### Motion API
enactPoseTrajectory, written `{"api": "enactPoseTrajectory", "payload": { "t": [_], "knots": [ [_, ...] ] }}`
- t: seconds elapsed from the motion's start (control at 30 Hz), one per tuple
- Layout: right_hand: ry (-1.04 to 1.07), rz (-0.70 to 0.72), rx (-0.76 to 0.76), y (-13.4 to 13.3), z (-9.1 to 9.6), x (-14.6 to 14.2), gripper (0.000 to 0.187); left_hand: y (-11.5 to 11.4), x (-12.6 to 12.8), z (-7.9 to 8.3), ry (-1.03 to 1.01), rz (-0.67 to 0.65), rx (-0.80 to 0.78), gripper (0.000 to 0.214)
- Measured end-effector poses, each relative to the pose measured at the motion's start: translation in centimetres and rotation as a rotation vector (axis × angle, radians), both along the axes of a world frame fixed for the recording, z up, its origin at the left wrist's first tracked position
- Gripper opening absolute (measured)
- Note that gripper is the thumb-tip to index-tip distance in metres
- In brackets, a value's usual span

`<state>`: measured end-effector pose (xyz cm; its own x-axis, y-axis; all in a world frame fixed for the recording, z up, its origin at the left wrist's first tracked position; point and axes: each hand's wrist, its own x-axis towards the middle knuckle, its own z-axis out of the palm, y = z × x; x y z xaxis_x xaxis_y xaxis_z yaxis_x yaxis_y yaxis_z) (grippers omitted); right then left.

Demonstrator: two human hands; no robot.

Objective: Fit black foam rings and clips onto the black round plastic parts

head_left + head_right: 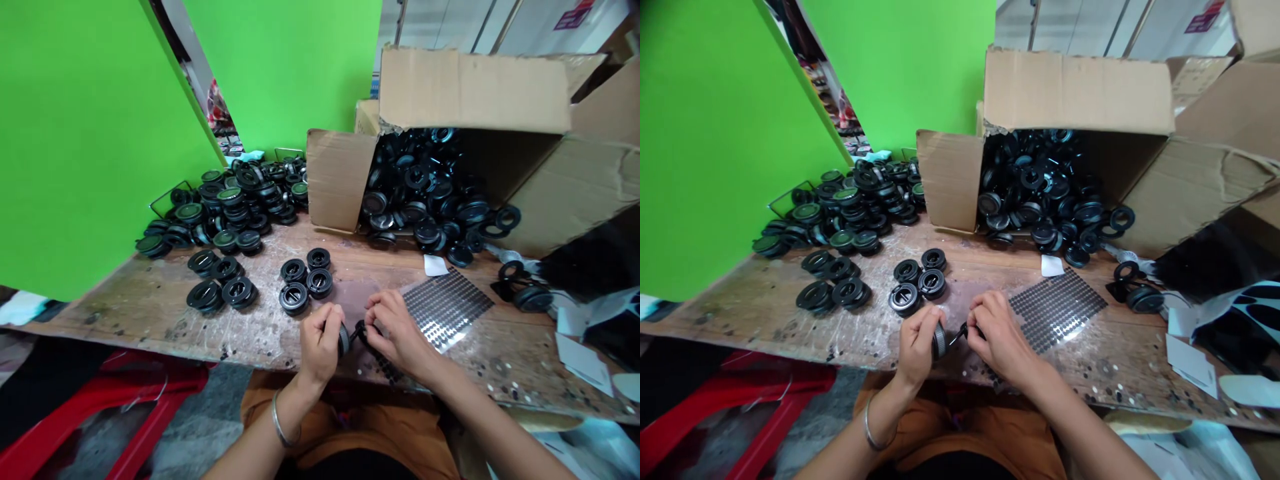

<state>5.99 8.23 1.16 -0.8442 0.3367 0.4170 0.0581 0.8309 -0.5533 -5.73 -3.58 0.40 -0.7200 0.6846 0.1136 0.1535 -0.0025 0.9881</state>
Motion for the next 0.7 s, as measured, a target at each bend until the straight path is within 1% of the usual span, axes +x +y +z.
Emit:
{"api": "enactPoseTrajectory", "payload": {
  "t": [0.1,0.2,0.27,0.37,0.4,0.47,0.53,0.57,0.6,0.63,0.7],
  "knots": [
    [-0.031,0.002,0.032,0.1,0.1,0.1,0.011,0.0,0.2,0.2,0.012,0.003,0.005,0.038],
    [0.012,-0.001,0.065,-0.3,-0.1,0.5,0.01,0.0,0.1,0.3,-0.035,0.026,0.011,0.037],
    [0.056,0.01,0.098,-1.0,-0.6,1.0,0.015,0.2,-0.1,0.2,-0.129,0.071,0.026,0.037],
    [0.081,-0.006,0.135,-2.3,-2.0,1.8,0.031,0.5,-0.1,-0.3,-0.309,0.151,0.035,0.038],
    [0.085,-0.025,0.126,-2.7,-2.5,2.0,0.033,0.5,0.0,-0.5,-0.36,0.163,0.028,0.038],
    [0.096,-0.063,0.069,-3.1,-3.1,2.3,0.031,0.5,0.1,-0.7,-0.422,0.145,0.003,0.04],
    [0.108,-0.074,-0.013,-2.8,-3.1,2.5,0.026,0.4,-0.1,-0.5,-0.399,0.043,-0.018,0.041],
    [0.108,-0.075,-0.057,-2.4,-2.7,2.6,0.023,0.2,-0.3,-0.2,-0.342,-0.046,-0.018,0.038],
    [0.105,-0.075,-0.099,-1.8,-2.2,2.6,0.021,0.0,-0.7,0.2,-0.249,-0.153,-0.009,0.034],
    [0.094,-0.07,-0.141,-1.2,-1.6,2.7,0.018,-0.2,-1.2,0.7,-0.128,-0.273,0.0,0.034],
    [0.042,-0.055,-0.243,0.5,-0.6,2.9,0.014,-0.5,-2.1,1.6,0.128,-0.5,-0.007,0.047]
  ]
}}
